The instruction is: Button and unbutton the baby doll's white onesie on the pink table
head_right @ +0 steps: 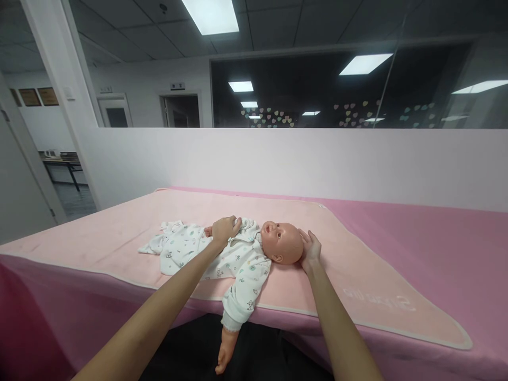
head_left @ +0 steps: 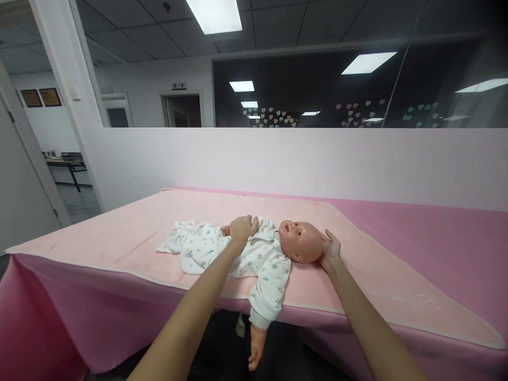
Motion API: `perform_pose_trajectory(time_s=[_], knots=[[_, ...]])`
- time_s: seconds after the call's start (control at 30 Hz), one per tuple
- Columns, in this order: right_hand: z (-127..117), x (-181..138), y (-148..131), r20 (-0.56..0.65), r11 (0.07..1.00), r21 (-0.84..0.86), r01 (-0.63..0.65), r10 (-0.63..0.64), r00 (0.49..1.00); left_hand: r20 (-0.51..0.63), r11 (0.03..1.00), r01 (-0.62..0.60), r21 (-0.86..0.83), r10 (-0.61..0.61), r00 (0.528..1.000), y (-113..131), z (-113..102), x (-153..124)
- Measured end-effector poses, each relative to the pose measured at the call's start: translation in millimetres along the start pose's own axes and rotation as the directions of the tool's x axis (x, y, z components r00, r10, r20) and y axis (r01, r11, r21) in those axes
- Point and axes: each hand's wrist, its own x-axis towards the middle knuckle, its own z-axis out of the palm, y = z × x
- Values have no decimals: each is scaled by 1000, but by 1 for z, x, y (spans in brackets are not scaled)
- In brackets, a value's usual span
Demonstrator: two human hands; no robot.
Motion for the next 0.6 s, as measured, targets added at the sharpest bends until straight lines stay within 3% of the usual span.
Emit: perform_pose_trajectory(time_s=[0.17, 0.3, 0.47, 0.6], knots=[[16, -11, 0, 162, 996, -40, -82, 88, 983, -21, 1000, -28, 6, 28, 999, -2, 1, 1], [14, -10, 0, 146, 995, -55, -78, 85, 986, -35, 999, -34, 5, 34, 999, -2, 3, 1], [4, -7, -2, -7, 1000, 5, -22, 22, 1000, -48, 999, -23, -33, 21, 999, -2, 3, 2], [12, -9, 1, 127, 997, 5, -73, 72, 989, -96, 972, 4, -236, -27, 995, -7, 0, 0]])
